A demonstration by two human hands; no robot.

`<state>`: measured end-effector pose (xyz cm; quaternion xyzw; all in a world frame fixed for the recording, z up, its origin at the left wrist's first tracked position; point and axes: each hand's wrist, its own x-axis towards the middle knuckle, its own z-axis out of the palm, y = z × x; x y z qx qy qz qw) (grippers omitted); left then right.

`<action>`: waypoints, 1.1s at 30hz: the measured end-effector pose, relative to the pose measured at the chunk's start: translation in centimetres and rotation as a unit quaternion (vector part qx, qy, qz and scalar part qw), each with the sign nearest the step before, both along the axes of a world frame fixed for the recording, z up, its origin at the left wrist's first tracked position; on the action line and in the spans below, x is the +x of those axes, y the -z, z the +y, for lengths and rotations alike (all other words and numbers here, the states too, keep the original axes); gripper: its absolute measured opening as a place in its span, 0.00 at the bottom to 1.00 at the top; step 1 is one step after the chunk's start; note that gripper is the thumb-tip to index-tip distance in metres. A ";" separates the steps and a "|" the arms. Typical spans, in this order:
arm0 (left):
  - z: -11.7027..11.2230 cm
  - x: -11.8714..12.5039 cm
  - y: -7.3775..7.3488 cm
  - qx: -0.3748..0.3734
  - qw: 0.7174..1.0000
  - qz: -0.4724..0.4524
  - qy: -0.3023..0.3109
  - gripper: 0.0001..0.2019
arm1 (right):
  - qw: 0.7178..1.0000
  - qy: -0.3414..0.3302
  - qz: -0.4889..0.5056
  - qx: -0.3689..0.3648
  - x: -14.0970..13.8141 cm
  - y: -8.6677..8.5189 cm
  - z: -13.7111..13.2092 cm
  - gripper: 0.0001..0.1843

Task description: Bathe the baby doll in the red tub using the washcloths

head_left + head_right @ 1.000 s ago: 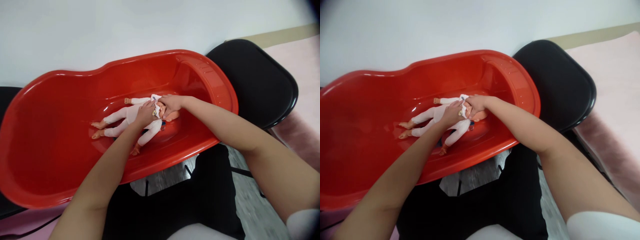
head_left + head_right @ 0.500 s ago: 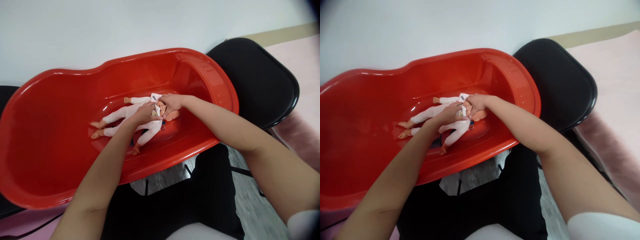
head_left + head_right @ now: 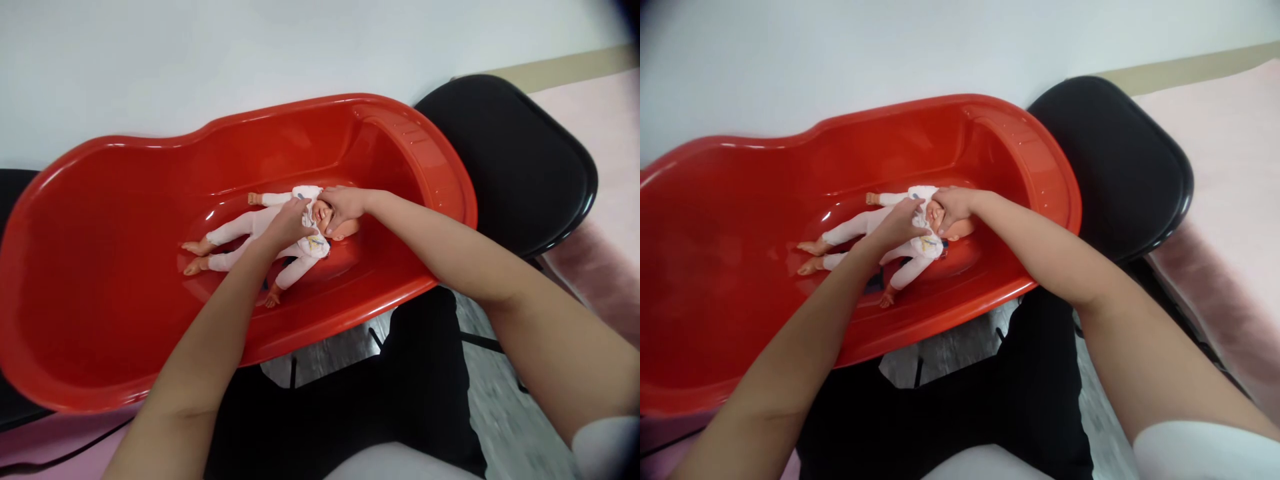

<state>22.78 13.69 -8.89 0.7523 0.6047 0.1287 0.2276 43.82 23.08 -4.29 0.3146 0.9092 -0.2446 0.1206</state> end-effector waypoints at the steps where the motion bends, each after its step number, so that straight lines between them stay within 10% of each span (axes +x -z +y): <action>1: -0.2 0.1 0.3 0.013 1.000 0.029 0.004 0.43 | 1.000 0.001 -0.007 0.003 -0.1 -0.1 -0.1 0.45; 6: -1.0 1.2 1.1 -0.001 0.992 0.126 0.017 0.53 | 0.999 -0.001 -0.031 0.018 -0.2 -0.3 -0.2 0.46; 19: 0.5 0.8 0.7 0.036 0.993 0.110 0.040 0.07 | 1.000 -0.010 -0.012 -0.011 0.0 0.5 0.8 0.42; 33: -0.5 0.4 -3.3 -0.035 0.999 -0.035 -0.013 0.16 | 1.000 0.023 0.005 -0.018 0.3 0.7 1.0 0.40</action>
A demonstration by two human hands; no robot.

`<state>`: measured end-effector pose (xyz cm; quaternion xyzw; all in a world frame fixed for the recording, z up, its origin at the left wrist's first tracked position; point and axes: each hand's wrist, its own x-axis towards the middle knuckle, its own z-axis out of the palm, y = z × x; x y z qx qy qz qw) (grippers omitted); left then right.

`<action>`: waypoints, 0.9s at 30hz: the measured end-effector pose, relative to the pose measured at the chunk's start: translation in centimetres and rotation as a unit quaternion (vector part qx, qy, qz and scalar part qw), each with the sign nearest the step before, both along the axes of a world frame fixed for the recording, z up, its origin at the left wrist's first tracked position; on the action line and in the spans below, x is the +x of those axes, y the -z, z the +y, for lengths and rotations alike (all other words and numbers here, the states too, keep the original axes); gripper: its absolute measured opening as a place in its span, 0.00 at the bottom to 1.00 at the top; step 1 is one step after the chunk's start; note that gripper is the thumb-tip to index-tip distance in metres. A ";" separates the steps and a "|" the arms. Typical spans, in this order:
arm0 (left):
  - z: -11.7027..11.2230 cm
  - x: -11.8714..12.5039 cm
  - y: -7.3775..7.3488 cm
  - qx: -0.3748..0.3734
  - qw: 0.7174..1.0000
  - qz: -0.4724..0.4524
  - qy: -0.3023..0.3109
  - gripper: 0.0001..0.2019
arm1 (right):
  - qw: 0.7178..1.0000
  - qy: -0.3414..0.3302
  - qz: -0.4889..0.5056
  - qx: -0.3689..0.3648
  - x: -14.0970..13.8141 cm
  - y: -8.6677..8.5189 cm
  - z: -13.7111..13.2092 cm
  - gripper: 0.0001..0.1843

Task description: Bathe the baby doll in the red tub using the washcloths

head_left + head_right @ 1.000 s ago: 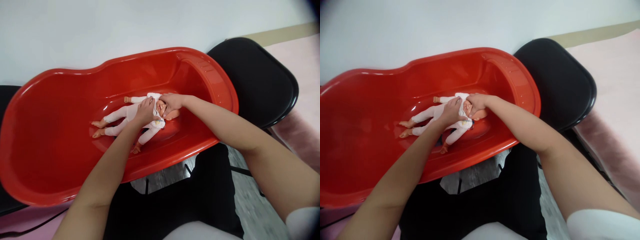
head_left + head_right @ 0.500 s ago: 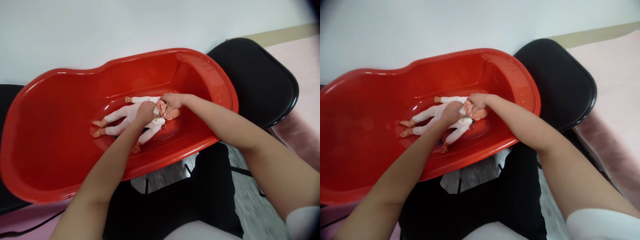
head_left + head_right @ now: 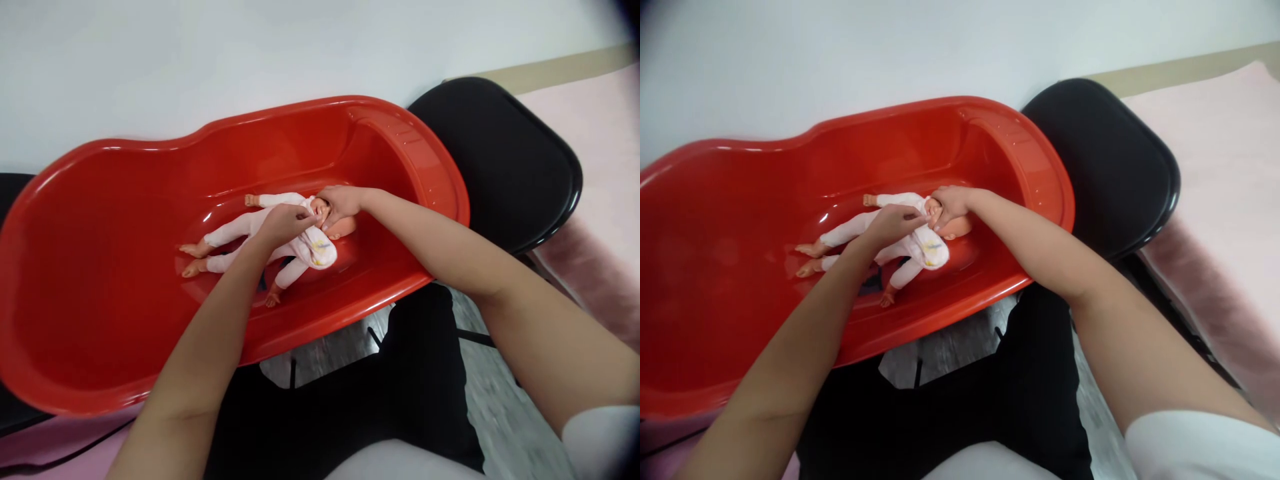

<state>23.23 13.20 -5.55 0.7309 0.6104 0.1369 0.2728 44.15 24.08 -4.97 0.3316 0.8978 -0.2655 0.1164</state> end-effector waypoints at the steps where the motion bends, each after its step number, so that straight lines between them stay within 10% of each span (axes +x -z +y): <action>1: 0.1 -0.1 0.1 0.005 1.000 -0.014 -0.001 0.16 | 1.000 0.003 0.001 0.000 0.0 0.0 0.0 0.40; 4: 0.6 -0.5 1.6 0.073 0.997 -0.016 0.001 0.12 | 1.000 0.010 0.007 -0.005 -0.1 0.0 0.0 0.38; 8: 0.6 -0.8 4.5 0.094 0.993 0.054 0.046 0.48 | 1.000 0.009 0.005 -0.002 -0.1 -0.3 -0.2 0.36; 11: -0.1 0.0 5.3 0.054 0.992 0.106 0.041 0.55 | 1.000 0.011 -0.012 0.005 -0.2 -0.4 -0.4 0.36; 18: -1.9 2.8 5.1 0.056 0.984 0.168 -0.016 0.57 | 0.999 -0.001 -0.037 0.027 -0.7 0.1 -0.3 0.41; 27: -1.1 0.7 3.9 0.027 0.980 0.188 0.055 0.37 | 0.999 -0.002 -0.039 0.018 -0.4 -0.3 -0.3 0.44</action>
